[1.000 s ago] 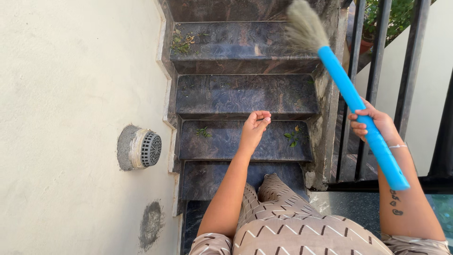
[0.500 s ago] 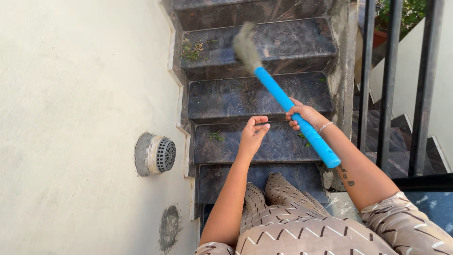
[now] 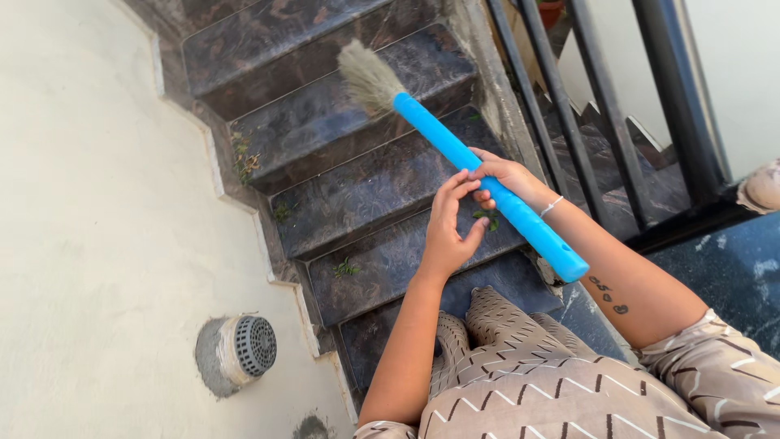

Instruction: The person sweeps dirt and debris off dark stone stairs using a blue-handled broom.

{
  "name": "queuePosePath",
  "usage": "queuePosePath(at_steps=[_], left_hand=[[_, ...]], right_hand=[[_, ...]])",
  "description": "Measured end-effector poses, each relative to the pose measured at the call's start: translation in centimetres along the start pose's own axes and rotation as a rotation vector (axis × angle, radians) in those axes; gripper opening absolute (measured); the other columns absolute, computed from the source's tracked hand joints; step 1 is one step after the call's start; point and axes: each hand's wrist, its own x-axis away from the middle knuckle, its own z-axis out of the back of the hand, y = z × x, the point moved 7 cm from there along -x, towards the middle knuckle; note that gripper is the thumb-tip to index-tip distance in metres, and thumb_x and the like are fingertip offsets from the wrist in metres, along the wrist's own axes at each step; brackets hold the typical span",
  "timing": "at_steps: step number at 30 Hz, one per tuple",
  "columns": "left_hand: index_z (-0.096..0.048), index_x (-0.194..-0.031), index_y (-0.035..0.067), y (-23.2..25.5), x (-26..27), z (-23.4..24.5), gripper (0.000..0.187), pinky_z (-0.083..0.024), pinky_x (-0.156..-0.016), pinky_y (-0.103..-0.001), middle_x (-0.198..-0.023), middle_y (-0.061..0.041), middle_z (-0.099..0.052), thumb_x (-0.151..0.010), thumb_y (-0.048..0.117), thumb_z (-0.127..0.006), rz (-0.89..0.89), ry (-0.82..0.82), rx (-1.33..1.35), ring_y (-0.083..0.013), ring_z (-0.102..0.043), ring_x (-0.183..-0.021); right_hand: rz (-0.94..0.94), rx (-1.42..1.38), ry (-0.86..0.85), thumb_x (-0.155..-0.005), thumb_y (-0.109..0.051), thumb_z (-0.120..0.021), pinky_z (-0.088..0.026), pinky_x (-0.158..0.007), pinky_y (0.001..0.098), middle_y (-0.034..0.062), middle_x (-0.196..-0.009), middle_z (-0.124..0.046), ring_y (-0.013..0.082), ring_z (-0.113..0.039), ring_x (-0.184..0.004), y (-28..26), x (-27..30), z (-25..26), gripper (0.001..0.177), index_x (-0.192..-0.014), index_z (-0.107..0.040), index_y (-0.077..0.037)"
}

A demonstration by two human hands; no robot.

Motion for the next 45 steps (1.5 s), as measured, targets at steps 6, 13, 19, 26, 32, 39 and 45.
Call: queuePosePath(at_steps=[6,13,19,26,32,39,45], left_hand=[[-0.052,-0.140,0.009,3.9,-1.9,-3.8,0.068,-0.027,-0.126,-0.055,-0.150,-0.013,-0.052,-0.080,0.017,-0.084,-0.236,-0.112,-0.107,-0.0386,-0.035,-0.153],[-0.057,-0.085,0.011,3.7,-4.5,-3.4,0.031,-0.049,-0.111,-0.049,-0.086,-0.003,-0.068,-0.078,0.013,-0.086,-0.372,-0.023,-0.008,-0.0263,-0.072,-0.103],[-0.053,-0.074,0.009,2.4,-6.0,-3.2,0.030,-0.055,-0.096,-0.045,-0.072,-0.007,-0.059,-0.074,0.011,-0.083,-0.430,-0.076,0.008,-0.0280,-0.062,-0.074],[-0.052,-0.071,0.009,0.8,-6.5,-1.3,0.029,-0.047,-0.073,-0.039,-0.067,-0.007,-0.054,-0.072,0.011,-0.081,-0.456,-0.173,0.028,-0.0282,-0.056,-0.069],[-0.051,-0.067,0.009,-1.3,-5.5,1.4,0.026,-0.047,-0.069,-0.039,-0.067,-0.008,-0.055,-0.066,0.009,-0.077,-0.375,-0.210,-0.010,-0.0286,-0.056,-0.068],[-0.054,-0.070,0.008,-3.1,-2.3,6.2,0.021,-0.053,-0.080,-0.039,-0.071,-0.009,-0.057,-0.067,0.007,-0.074,-0.354,-0.100,-0.140,-0.0316,-0.057,-0.073],[-0.053,-0.066,0.009,-3.5,0.5,8.5,0.020,-0.049,-0.075,-0.038,-0.065,-0.007,-0.056,-0.063,0.008,-0.072,-0.271,-0.117,-0.310,-0.0286,-0.056,-0.068]], right_hand=[[0.053,0.062,0.494,-0.096,-0.020,-0.060,-0.057,-0.081,0.0343,0.0055,-0.104,-0.060,0.0154,-0.066,-0.090,-1.0,0.3,4.4,0.081,-0.163,-0.015,-0.017],[0.355,0.595,0.387,-0.095,-0.018,-0.062,-0.055,-0.089,0.0324,0.0123,-0.120,-0.068,0.0203,-0.065,-0.099,0.0,-0.4,7.8,0.056,-0.151,-0.061,-0.013],[0.624,1.352,0.548,-0.087,-0.014,-0.067,-0.051,-0.101,0.0403,0.0172,-0.139,-0.055,0.0336,-0.058,-0.123,-1.2,-0.3,3.5,0.049,-0.134,-0.065,-0.027],[0.724,1.490,0.410,-0.088,-0.013,-0.065,-0.045,-0.113,0.0441,0.0121,-0.146,-0.055,0.0359,-0.049,-0.141,-1.1,-3.8,2.0,0.019,-0.106,-0.064,-0.017],[0.631,1.485,0.400,-0.083,-0.012,-0.068,-0.048,-0.108,0.0436,0.0124,-0.151,-0.053,0.0358,-0.045,-0.145,1.8,-7.4,1.8,0.020,-0.102,-0.063,-0.016],[0.552,1.571,0.285,-0.084,-0.011,-0.069,-0.053,-0.101,0.0446,0.0080,-0.152,-0.053,0.0354,-0.043,-0.146,6.1,-12.4,-1.1,0.018,-0.100,-0.063,-0.017],[0.572,1.424,0.040,-0.084,-0.009,-0.066,-0.051,-0.104,0.0432,0.0048,-0.155,-0.050,0.0340,-0.037,-0.151,9.6,-14.8,-5.7,0.012,-0.092,-0.059,-0.016]])
